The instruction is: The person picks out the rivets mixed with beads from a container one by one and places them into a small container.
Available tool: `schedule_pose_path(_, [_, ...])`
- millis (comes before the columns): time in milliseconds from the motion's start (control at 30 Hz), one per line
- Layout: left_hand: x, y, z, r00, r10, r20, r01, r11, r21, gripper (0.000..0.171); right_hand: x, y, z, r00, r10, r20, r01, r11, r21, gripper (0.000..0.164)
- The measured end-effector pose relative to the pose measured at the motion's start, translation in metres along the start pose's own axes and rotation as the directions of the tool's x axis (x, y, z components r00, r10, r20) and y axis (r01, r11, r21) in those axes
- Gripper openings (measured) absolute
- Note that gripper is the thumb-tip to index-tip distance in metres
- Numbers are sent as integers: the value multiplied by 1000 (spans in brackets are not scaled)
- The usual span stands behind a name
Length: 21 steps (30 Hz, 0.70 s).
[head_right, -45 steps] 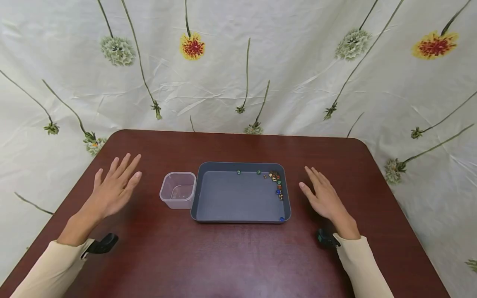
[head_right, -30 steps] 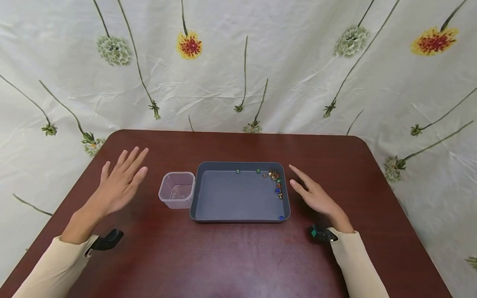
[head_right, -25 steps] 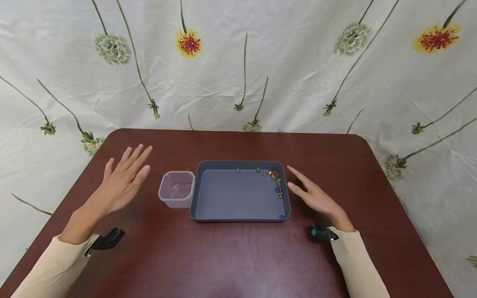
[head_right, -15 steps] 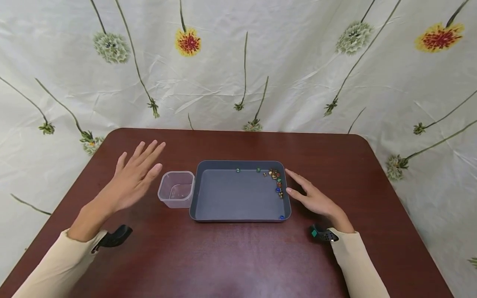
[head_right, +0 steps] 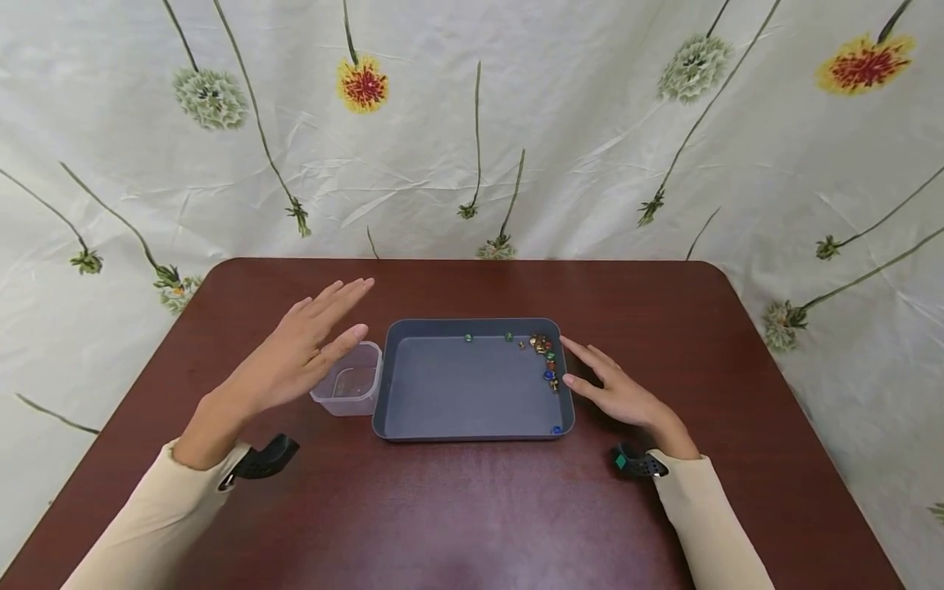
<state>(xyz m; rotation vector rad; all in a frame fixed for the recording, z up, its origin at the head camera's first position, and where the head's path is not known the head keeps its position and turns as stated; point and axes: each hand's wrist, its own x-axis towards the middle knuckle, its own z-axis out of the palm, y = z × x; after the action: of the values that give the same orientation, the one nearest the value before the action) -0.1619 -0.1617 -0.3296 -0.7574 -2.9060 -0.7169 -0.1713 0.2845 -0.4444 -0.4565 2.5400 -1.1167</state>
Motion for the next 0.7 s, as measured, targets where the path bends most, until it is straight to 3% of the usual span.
schedule_pose_path(400, [24,27,11,996,91,24,-88,991,-97,61,-1,-3,-1,1000,11,-8,-11,1000,0,66])
schedule_pose_path(700, [45,36,31,991,132,28,-125,976,-178,59,-2,-1,-2,1000,-4,-5,4,1000,-1,66])
